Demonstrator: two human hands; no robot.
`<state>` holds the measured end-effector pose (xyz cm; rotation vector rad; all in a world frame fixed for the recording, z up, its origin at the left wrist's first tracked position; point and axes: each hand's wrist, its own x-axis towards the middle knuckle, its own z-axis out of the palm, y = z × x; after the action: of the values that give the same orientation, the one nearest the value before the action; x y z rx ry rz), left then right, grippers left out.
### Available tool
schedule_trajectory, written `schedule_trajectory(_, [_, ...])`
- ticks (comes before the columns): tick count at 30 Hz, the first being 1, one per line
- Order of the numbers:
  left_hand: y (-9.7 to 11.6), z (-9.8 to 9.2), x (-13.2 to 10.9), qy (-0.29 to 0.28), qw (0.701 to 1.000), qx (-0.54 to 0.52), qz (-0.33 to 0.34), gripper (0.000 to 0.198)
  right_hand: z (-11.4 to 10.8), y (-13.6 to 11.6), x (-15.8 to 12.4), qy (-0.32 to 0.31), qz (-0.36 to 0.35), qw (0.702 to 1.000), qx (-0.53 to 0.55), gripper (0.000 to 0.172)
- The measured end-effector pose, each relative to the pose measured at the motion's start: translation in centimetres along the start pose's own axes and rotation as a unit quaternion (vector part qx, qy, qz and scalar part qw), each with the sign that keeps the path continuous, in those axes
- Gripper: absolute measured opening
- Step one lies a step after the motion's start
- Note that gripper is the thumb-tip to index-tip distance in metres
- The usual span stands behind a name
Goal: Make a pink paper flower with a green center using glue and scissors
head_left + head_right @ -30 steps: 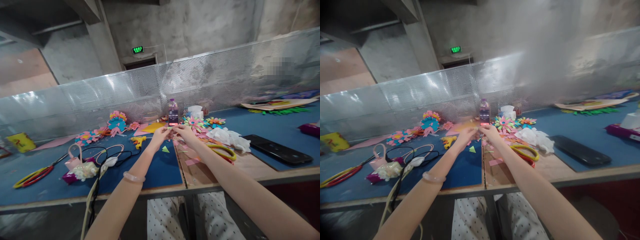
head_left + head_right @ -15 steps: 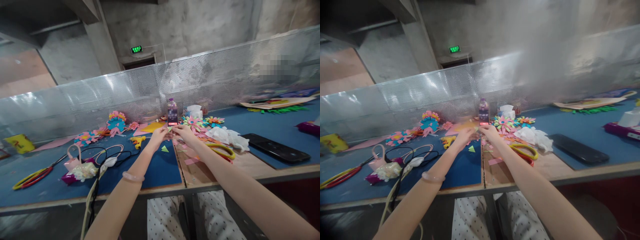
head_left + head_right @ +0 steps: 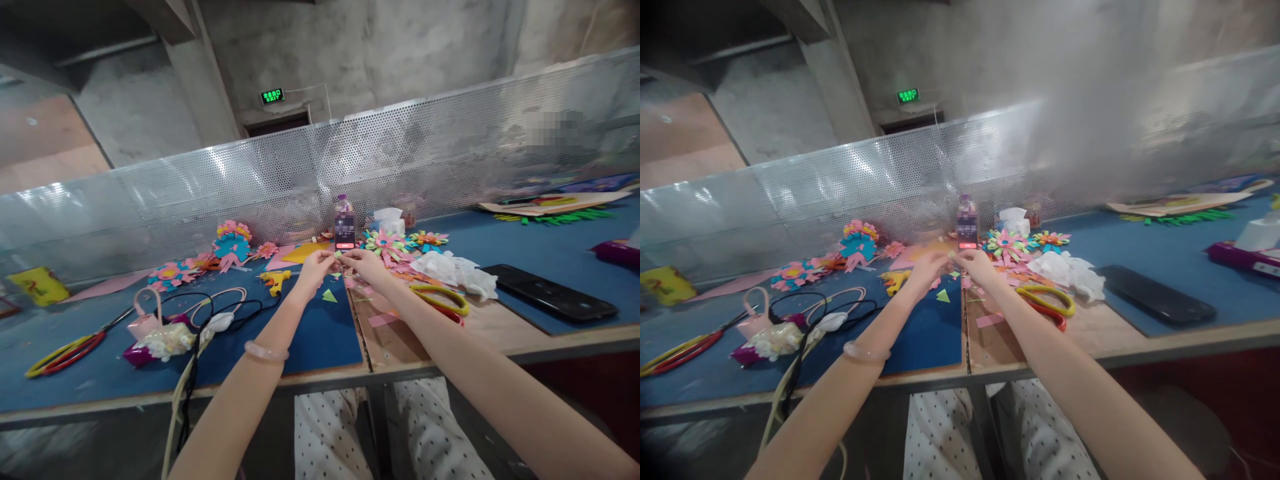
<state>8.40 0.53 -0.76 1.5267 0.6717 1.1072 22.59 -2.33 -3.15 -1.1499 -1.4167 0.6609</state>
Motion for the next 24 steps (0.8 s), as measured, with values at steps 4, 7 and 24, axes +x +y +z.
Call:
schedule_trajectory(4, [-0.14, -0.03, 0.14, -0.002, 1.0, -0.029, -0.007, 0.011, -0.06, -0.1, 0.06, 0.025, -0.044, 0.998, -0.028, 0.023])
schedule_trajectory(7, [-0.38, -0.23, 0.32, -0.001, 0.999, -0.05, -0.011, 0.011, -0.01, -0.05, 0.17, 0.048, -0.08, 0.995, -0.044, 0.023])
schedule_trajectory(24, [0.18, -0.31, 0.03, -0.02, 0.998, -0.057, -0.035, 0.015, 0.29, 0.05, 0.15, 0.113, -0.284, 0.923, -0.234, 0.008])
